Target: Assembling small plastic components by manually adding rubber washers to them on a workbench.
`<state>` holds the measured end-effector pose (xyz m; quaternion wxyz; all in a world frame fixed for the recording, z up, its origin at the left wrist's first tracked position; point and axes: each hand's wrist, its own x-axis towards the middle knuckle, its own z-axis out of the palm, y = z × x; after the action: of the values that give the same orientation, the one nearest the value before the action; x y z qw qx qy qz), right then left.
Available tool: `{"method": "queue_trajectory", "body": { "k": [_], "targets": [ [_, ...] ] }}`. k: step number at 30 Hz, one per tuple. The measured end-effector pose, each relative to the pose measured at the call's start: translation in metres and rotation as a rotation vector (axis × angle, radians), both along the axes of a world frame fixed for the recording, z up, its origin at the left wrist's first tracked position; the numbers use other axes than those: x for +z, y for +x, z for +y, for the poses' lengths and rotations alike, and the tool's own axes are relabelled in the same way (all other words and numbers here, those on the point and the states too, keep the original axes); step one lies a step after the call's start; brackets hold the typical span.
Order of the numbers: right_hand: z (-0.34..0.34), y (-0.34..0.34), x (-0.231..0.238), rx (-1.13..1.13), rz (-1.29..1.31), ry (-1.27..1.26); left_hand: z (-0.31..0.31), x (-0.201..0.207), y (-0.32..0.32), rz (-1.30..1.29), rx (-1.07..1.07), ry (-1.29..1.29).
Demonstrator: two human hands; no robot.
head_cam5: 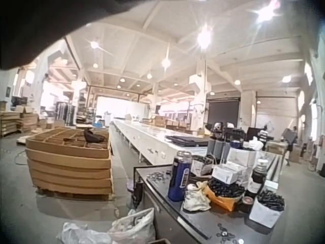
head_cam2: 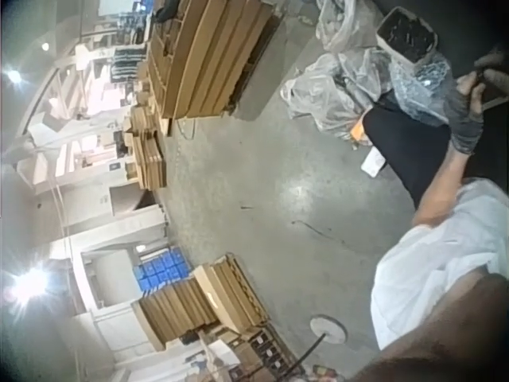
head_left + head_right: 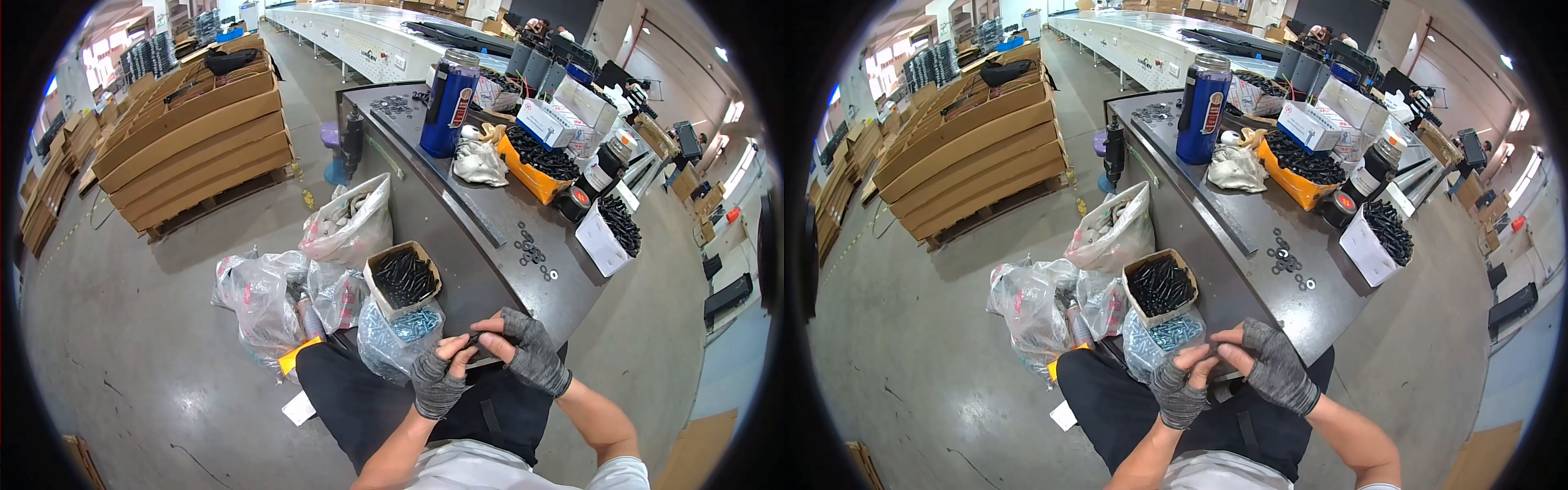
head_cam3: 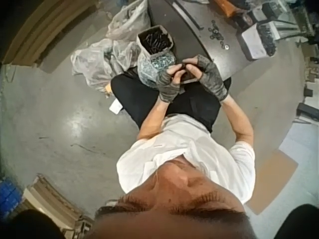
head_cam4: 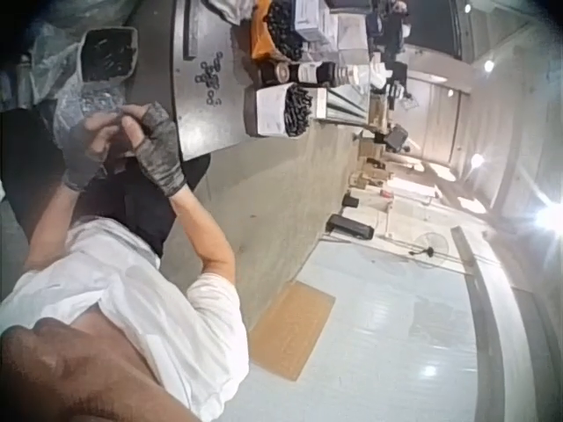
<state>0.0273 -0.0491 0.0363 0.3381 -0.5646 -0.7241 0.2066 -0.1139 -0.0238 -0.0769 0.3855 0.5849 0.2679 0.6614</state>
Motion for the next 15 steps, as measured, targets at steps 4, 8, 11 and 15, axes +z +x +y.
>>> {"method": "queue_trajectory", "body": {
  "k": [4,8,11,15],
  "targets": [
    [0.008,-0.019,-0.021,-0.138,0.605,-0.555,0.003,-0.034,-0.017,-0.012,-0.039,-0.108],
    [0.021,-0.029,-0.070,-0.161,0.542,-0.424,0.008,-0.060,-0.034,0.188,0.108,-0.033],
    [0.034,-0.038,-0.076,-0.135,0.486,-0.421,0.017,-0.072,-0.041,0.062,0.043,-0.184],
    [0.055,-0.052,-0.067,-0.068,0.426,-0.473,0.029,-0.076,-0.051,0.090,0.055,-0.138]
  ]
}}
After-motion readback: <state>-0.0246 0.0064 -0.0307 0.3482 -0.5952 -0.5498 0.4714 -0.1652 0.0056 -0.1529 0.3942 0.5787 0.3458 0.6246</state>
